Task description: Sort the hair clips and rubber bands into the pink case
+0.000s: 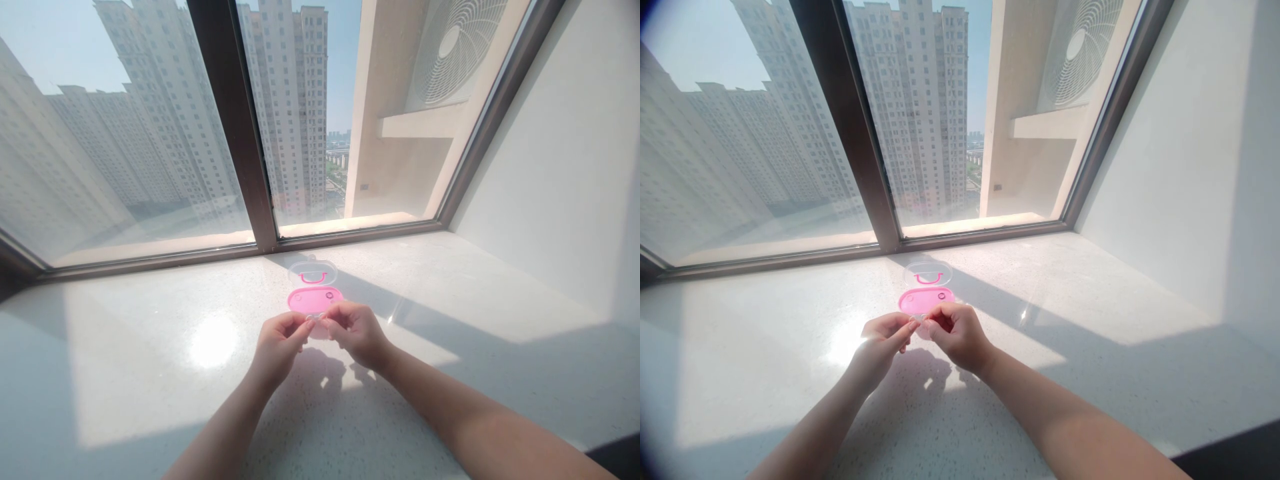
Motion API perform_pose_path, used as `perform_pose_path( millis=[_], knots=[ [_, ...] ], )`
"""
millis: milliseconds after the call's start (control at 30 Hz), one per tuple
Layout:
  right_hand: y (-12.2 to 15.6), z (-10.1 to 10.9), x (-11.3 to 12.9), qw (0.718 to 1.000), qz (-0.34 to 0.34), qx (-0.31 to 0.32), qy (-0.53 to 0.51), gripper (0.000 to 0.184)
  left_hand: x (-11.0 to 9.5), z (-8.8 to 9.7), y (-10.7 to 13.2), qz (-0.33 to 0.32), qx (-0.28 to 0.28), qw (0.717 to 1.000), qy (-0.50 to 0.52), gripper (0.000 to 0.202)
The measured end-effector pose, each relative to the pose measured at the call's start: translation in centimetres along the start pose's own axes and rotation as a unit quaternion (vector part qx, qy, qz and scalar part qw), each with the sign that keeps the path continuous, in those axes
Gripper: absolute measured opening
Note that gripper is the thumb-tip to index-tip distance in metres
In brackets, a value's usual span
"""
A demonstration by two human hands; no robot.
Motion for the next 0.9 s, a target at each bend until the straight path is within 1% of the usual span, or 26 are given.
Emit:
perform_pose_path(
  millis=[233,433,900],
  knots=[
    [-0.17,0.32,0.06,1.0,-0.002,-0.009,-0.008,0.012,-0.08,-0.06,0.02,-0.001,0.002,1.0,0.0,0.025],
    [-0.17,0.3,-0.09,1.0,0.005,-0.005,-0.009,0.011,0.17,0.02,0.02,-0.007,0.007,1.0,-0.002,0.025],
    [-0.16,0.29,-0.16,1.0,0.005,-0.005,0.0,0.011,0.06,0.23,-0.01,-0.019,0.007,1.0,-0.014,0.024]
  ],
)
Point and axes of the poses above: each hand's wrist, its own y-axis away from the middle knuckle, its own z-axis out of the back of the hand, x = y × z, the point moved 4 cm from there along -y, towards the middle knuckle, and after that the axes turned 6 degrees about -z, right-handed, at the moved point
